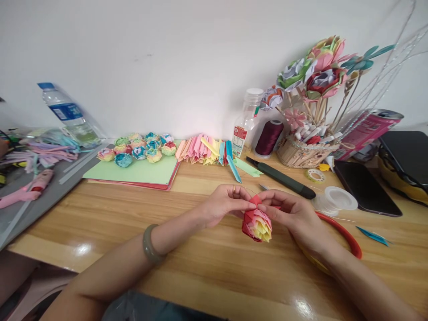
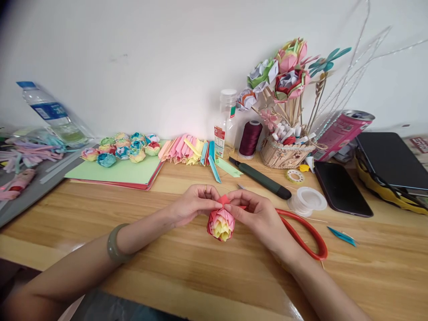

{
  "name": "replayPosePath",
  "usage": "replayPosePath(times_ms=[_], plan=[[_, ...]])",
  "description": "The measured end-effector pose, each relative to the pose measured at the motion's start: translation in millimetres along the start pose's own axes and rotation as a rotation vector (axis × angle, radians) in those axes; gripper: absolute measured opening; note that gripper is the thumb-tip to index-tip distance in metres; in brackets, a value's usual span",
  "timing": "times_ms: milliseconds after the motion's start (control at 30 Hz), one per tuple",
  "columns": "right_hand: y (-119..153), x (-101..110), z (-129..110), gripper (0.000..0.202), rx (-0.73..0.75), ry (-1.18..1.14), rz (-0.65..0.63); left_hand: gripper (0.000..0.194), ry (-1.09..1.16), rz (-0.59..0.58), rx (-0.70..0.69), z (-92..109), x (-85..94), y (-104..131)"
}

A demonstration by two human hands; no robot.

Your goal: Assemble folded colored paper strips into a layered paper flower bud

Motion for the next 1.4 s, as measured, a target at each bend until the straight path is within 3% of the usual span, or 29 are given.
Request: replayPosePath(times_ms=[133, 400, 667, 933, 1400], plan=[[-1.9, 0.2, 3.3, 0.023, -0.023, 0.005, -0.007, 0.023, -0.018, 0.008, 0.023, -1.7, 2.5, -0.3], [-1.3, 1.8, 4.9, 0.023, -0.018, -0.001, 0.003, 0.023, -0.032, -0.099, 0.069, -5.2, -6.7, 2.3], [-2.6, -4.9, 9.8, 0.023, -0.076, -0.030, -0.047, 0.021, -0.076, -0.069, 0.044, -1.2, -6.2, 2.3], [-3.2, -5.4, 10.8, 0.027, -0.017, 0.042, -0.040, 0.014, -0.164, -0.007, 0.032, -0.1, 0.5, -0.2], [4.4, -6.4, -4.2, 0.015, 0.221, 0.542, 0.024, 0.007, -0.502, 0.086, -0.085, 6.5, 9.6, -0.8]])
Point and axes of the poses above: each hand's wrist, its own y-axis away from the middle knuckle, its own x-axis out of the back of the hand, z = x × y, the point moved 10 cm from there along -y, towards the middle knuckle
